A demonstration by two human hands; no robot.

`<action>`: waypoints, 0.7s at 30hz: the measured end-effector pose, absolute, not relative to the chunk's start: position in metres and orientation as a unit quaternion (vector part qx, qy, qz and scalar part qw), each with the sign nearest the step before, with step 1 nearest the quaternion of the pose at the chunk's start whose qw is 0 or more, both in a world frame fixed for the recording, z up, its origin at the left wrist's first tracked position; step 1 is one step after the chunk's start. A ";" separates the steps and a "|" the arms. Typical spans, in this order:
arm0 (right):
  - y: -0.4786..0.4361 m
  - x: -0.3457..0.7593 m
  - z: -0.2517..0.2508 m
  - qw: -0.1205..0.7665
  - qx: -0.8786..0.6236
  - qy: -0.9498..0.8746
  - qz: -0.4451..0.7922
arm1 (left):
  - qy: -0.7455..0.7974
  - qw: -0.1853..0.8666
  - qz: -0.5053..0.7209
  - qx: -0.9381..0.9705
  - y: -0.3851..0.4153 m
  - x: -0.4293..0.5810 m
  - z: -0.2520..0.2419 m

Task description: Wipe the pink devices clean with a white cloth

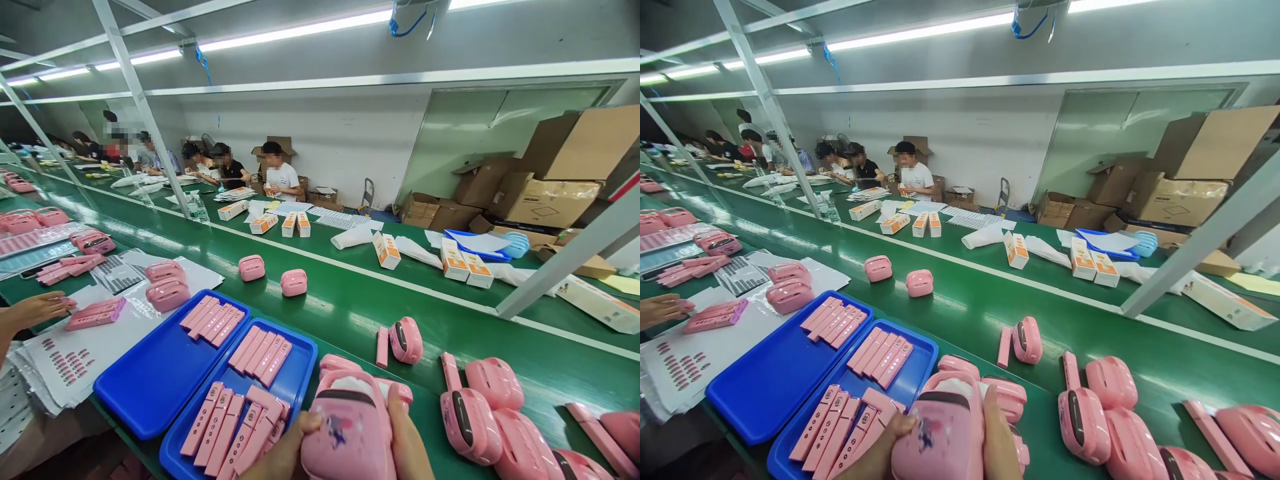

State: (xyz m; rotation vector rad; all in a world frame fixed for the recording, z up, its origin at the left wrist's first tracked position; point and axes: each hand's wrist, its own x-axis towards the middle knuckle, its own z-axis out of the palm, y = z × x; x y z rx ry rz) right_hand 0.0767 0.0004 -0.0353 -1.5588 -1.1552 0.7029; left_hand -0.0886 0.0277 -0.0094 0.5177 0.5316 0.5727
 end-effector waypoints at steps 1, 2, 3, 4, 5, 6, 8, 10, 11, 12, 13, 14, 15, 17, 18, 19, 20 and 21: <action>0.009 0.081 -0.032 0.511 -0.652 -0.465 0.313 | 0.246 0.886 0.288 0.268 0.034 -0.091 -0.009; 0.018 0.084 -0.028 0.509 -0.651 -0.455 0.331 | 0.242 0.877 0.299 0.288 0.041 -0.094 -0.007; 0.027 0.086 -0.024 0.506 -0.648 -0.450 0.349 | 0.247 0.862 0.307 0.319 0.049 -0.096 -0.006; 0.036 0.088 -0.019 0.501 -0.643 -0.448 0.366 | 0.259 0.845 0.306 0.354 0.059 -0.099 -0.004; 0.046 0.090 -0.013 0.494 -0.638 -0.450 0.383 | 0.271 0.827 0.297 0.392 0.070 -0.101 -0.003; 0.056 0.091 -0.006 0.485 -0.632 -0.456 0.396 | 0.282 0.809 0.284 0.432 0.083 -0.103 -0.002; 0.079 0.094 0.006 0.459 -0.623 -0.485 0.407 | 0.294 0.771 0.254 0.505 0.115 -0.105 -0.002; 0.105 0.097 0.014 0.417 -0.621 -0.534 0.394 | 0.322 0.732 0.224 0.557 0.156 -0.106 -0.005; 0.120 0.098 0.014 0.389 -0.625 -0.559 0.381 | 0.351 0.699 0.215 0.585 0.180 -0.106 -0.007; 0.135 0.099 0.012 0.358 -0.635 -0.580 0.363 | 0.389 0.656 0.210 0.612 0.205 -0.105 -0.009; 0.151 0.100 0.008 0.324 -0.650 -0.595 0.344 | 0.436 0.600 0.216 0.635 0.231 -0.105 -0.011; 0.167 0.101 0.001 0.292 -0.666 -0.605 0.323 | 0.479 0.539 0.225 0.655 0.257 -0.105 -0.014; 0.183 0.100 -0.008 0.265 -0.682 -0.610 0.305 | 0.518 0.477 0.234 0.671 0.282 -0.105 -0.016; 0.214 0.099 -0.031 0.225 -0.706 -0.610 0.281 | 0.582 0.373 0.231 0.685 0.324 -0.107 -0.023; 0.229 0.097 -0.042 0.214 -0.713 -0.607 0.278 | 0.605 0.334 0.220 0.688 0.340 -0.108 -0.027; 0.243 0.094 -0.054 0.208 -0.719 -0.602 0.279 | 0.624 0.304 0.206 0.690 0.353 -0.109 -0.032; 0.257 0.090 -0.064 0.206 -0.725 -0.594 0.282 | 0.636 0.282 0.190 0.692 0.362 -0.110 -0.037; 0.269 0.085 -0.074 0.209 -0.730 -0.586 0.285 | 0.643 0.266 0.175 0.696 0.368 -0.110 -0.042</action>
